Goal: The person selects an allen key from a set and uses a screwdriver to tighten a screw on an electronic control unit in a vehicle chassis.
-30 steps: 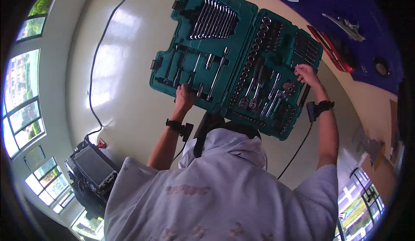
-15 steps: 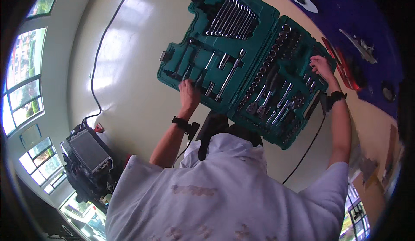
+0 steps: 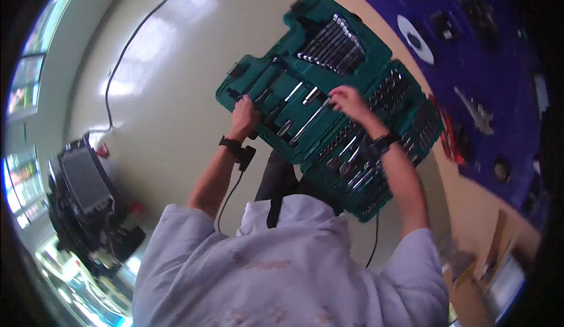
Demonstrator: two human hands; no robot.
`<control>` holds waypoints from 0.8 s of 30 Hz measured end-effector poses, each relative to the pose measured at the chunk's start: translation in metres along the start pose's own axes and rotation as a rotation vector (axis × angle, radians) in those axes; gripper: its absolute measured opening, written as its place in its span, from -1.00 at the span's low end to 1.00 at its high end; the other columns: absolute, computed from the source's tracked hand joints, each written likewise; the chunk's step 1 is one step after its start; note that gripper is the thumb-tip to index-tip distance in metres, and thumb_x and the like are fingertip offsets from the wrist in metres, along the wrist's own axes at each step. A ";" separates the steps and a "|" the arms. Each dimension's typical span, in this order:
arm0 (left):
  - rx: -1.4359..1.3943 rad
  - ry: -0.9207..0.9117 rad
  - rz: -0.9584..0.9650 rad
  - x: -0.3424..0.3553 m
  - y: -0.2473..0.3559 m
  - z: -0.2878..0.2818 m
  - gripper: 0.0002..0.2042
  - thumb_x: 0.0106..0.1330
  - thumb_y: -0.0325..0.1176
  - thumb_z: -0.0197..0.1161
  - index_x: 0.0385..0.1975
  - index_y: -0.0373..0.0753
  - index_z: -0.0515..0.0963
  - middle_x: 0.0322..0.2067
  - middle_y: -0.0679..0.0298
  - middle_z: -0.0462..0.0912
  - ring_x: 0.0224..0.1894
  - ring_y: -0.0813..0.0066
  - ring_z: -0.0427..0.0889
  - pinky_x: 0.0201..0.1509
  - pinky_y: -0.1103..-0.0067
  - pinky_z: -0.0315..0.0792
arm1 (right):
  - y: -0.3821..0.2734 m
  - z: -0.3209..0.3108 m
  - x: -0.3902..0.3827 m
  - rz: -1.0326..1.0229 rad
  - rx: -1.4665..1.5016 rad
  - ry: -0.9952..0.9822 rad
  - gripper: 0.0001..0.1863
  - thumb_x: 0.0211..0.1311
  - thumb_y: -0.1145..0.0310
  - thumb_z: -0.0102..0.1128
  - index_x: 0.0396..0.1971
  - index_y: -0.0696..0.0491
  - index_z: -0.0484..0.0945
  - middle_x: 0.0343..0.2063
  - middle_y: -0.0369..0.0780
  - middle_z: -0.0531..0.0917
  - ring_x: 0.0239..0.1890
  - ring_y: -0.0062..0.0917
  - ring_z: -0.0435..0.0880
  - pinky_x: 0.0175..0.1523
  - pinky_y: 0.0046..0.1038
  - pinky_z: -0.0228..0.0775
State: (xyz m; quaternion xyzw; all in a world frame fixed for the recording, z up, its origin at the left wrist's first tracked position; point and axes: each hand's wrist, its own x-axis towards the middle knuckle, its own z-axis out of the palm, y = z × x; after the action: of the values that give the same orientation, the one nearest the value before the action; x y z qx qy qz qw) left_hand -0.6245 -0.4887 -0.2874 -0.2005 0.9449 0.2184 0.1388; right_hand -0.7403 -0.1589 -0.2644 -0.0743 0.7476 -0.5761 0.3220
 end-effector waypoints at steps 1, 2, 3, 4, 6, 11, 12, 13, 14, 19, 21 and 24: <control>-0.020 -0.072 0.016 0.001 -0.006 -0.001 -0.64 0.13 -0.32 0.19 -0.15 -0.38 0.32 -0.25 -0.11 0.57 -0.12 -0.14 0.52 -0.11 0.16 0.48 | -0.001 0.026 0.003 -0.017 0.054 -0.083 -0.80 0.21 0.46 0.13 -0.19 0.17 0.57 -0.41 -0.25 0.66 -0.48 -0.61 0.62 -0.37 -0.55 0.50; -0.041 -0.046 -0.003 -0.004 -0.002 0.001 -0.64 0.13 -0.32 0.19 -0.15 -0.38 0.32 -0.25 -0.11 0.57 -0.12 -0.14 0.52 -0.11 0.16 0.48 | 0.010 0.048 0.007 -0.063 0.028 -0.153 -0.81 0.22 0.46 0.12 -0.19 0.18 0.57 -0.39 -0.24 0.65 -0.44 -0.61 0.62 -0.35 -0.55 0.51; 0.034 -0.017 0.054 -0.011 -0.002 0.004 -0.65 0.15 -0.33 0.18 -0.16 -0.39 0.32 -0.27 -0.12 0.58 -0.11 -0.13 0.53 -0.12 0.16 0.49 | -0.004 0.074 0.002 0.025 0.003 -0.242 -0.82 0.24 0.46 0.10 -0.21 0.18 0.56 -0.35 -0.24 0.64 -0.37 -0.61 0.63 -0.33 -0.54 0.52; 0.105 0.008 0.138 -0.013 0.008 0.006 -0.67 0.16 -0.34 0.17 -0.16 -0.40 0.31 -0.29 -0.12 0.59 -0.09 -0.13 0.54 -0.13 0.17 0.50 | 0.008 0.093 0.005 0.009 -0.006 -0.297 -0.83 0.25 0.47 0.09 -0.21 0.19 0.55 -0.35 -0.24 0.64 -0.34 -0.62 0.63 -0.32 -0.54 0.52; 0.019 0.099 0.109 -0.022 0.013 0.003 -0.77 0.22 -0.40 0.10 -0.23 -0.41 0.35 -0.30 -0.16 0.59 -0.13 -0.14 0.57 -0.15 0.18 0.52 | 0.003 0.122 -0.007 0.017 0.004 -0.346 -0.83 0.26 0.47 0.08 -0.21 0.18 0.55 -0.37 -0.24 0.64 -0.38 -0.62 0.63 -0.32 -0.54 0.52; -0.156 0.123 0.057 -0.021 -0.028 0.003 -0.82 0.30 -0.41 -0.01 -0.23 -0.41 0.38 -0.33 -0.23 0.55 -0.25 -0.21 0.60 -0.25 0.18 0.53 | 0.013 0.173 -0.013 0.092 -0.008 -0.411 -0.81 0.22 0.46 0.08 -0.21 0.20 0.56 -0.43 -0.23 0.66 -0.49 -0.61 0.62 -0.42 -0.56 0.48; -0.134 0.124 0.047 -0.023 -0.029 0.004 -0.81 0.30 -0.40 -0.01 -0.24 -0.41 0.39 -0.33 -0.22 0.55 -0.24 -0.21 0.59 -0.23 0.17 0.53 | 0.008 0.177 -0.016 0.179 -0.021 -0.392 -0.81 0.22 0.46 0.08 -0.21 0.20 0.56 -0.44 -0.23 0.66 -0.49 -0.63 0.61 -0.43 -0.57 0.47; -0.213 0.147 0.072 -0.027 -0.018 0.005 -0.82 0.29 -0.41 0.00 -0.24 -0.41 0.40 -0.33 -0.21 0.54 -0.22 -0.20 0.59 -0.19 0.16 0.53 | 0.007 0.173 -0.018 0.209 -0.040 -0.331 -0.76 0.26 0.39 0.08 -0.13 0.17 0.53 -0.39 -0.21 0.66 -0.47 -0.61 0.62 -0.44 -0.56 0.49; -0.278 0.174 0.087 -0.027 -0.019 0.006 -0.83 0.26 -0.44 0.03 -0.26 -0.42 0.40 -0.32 -0.21 0.55 -0.22 -0.20 0.58 -0.17 0.15 0.52 | 0.001 0.181 -0.013 0.200 -0.069 -0.351 -0.76 0.26 0.39 0.08 -0.13 0.17 0.53 -0.39 -0.21 0.66 -0.47 -0.61 0.62 -0.44 -0.56 0.49; -0.484 -0.044 0.051 -0.028 -0.023 -0.002 -0.75 0.19 -0.41 0.10 -0.20 -0.44 0.42 -0.23 -0.20 0.58 -0.12 -0.17 0.60 -0.11 0.17 0.52 | -0.018 0.203 0.013 0.355 0.169 0.008 -0.64 0.33 0.27 0.01 0.04 0.13 0.40 -0.21 -0.17 0.61 -0.32 -0.50 0.65 -0.37 -0.50 0.53; -0.392 0.025 0.082 -0.024 -0.017 0.001 -0.64 0.16 -0.37 0.17 -0.12 -0.47 0.36 -0.13 -0.23 0.54 -0.11 -0.15 0.60 -0.11 0.20 0.53 | -0.023 0.212 0.026 0.397 0.187 0.071 -0.64 0.35 0.28 0.01 0.07 0.12 0.36 -0.20 -0.18 0.63 -0.31 -0.46 0.68 -0.24 -0.44 0.55; -0.430 0.155 0.058 -0.038 -0.010 0.032 -0.57 0.13 -0.30 0.29 -0.13 -0.45 0.32 -0.18 -0.16 0.55 -0.16 -0.11 0.63 -0.18 0.22 0.55 | -0.017 0.221 -0.006 0.303 0.081 -0.102 -0.68 0.35 0.31 0.00 0.03 0.11 0.39 -0.22 -0.20 0.63 -0.33 -0.47 0.68 -0.28 -0.46 0.55</control>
State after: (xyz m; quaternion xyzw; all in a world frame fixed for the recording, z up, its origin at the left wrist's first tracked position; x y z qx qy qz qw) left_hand -0.5812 -0.4701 -0.3053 -0.2143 0.8897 0.4028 0.0136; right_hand -0.6146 -0.3410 -0.2747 0.0232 0.7092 -0.5461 0.4454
